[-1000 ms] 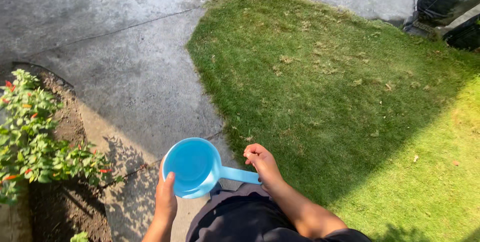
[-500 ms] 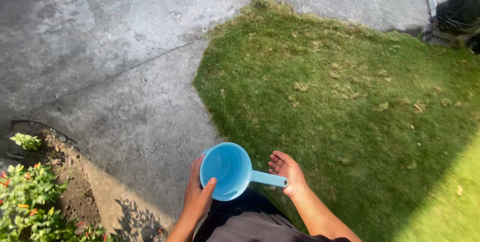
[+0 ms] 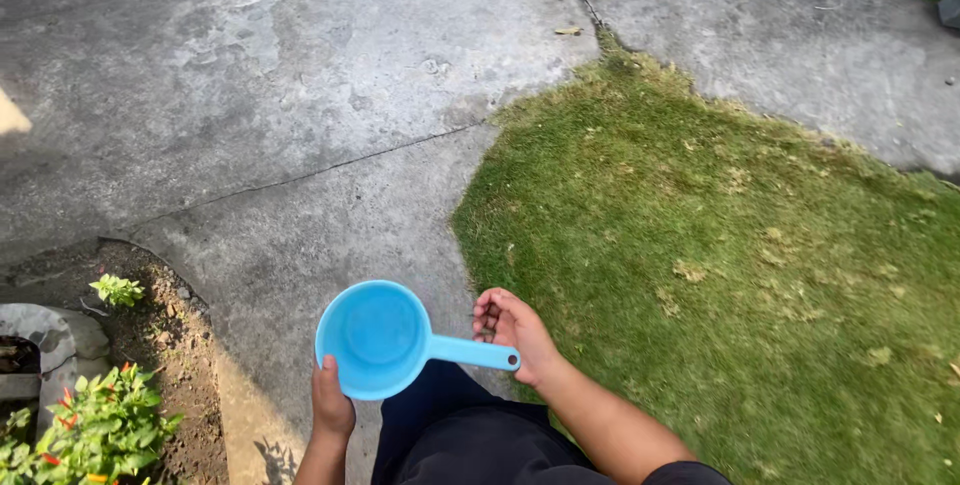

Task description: The person holds a blue scoop, walks through an outdoor garden, and uses the scoop to water several plants and seedlings in pots and garden beds.

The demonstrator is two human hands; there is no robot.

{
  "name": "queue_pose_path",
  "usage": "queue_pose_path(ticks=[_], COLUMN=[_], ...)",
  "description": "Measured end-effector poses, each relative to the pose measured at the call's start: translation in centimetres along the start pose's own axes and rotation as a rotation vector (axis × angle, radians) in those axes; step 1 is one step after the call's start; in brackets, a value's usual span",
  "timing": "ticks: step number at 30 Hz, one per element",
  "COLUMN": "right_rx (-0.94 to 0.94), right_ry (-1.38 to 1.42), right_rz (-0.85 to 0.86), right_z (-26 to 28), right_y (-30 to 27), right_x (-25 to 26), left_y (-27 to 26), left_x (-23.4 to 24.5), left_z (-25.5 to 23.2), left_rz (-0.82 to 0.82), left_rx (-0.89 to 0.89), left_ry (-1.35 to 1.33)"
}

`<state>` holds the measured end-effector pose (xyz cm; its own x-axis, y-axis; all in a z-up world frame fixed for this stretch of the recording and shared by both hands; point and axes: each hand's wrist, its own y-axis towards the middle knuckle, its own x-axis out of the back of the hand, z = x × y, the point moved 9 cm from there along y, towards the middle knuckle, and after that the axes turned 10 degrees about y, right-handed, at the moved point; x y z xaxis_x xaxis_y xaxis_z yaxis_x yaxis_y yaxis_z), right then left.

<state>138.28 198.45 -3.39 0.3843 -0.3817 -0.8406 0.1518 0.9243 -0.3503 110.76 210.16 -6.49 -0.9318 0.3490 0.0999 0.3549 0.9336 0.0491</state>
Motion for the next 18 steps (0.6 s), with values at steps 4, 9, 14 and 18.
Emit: queue_pose_path(ticks=[4, 9, 14, 18], right_rx=[-0.059, 0.003, 0.153, 0.306], right_ry=[-0.027, -0.013, -0.047, -0.059], right_rz=[-0.024, -0.278, -0.217, -0.184], right_z=[-1.5, 4.8, 14.2, 19.4], right_y=[9.9, 24.0, 32.1, 35.8], right_x=[0.2, 0.4, -7.8, -10.4], left_y=[9.7, 26.4, 41.8, 50.6], left_x=[2.5, -0.1, -1.9, -5.5], left_z=[7.2, 1.9, -7.2, -9.5], left_rz=[-0.061, -0.004, 0.132, 0.255], left_rx=[0.144, 0.038, -0.097, -0.196], left_ry=[-0.077, 0.008, 0.150, 0.111])
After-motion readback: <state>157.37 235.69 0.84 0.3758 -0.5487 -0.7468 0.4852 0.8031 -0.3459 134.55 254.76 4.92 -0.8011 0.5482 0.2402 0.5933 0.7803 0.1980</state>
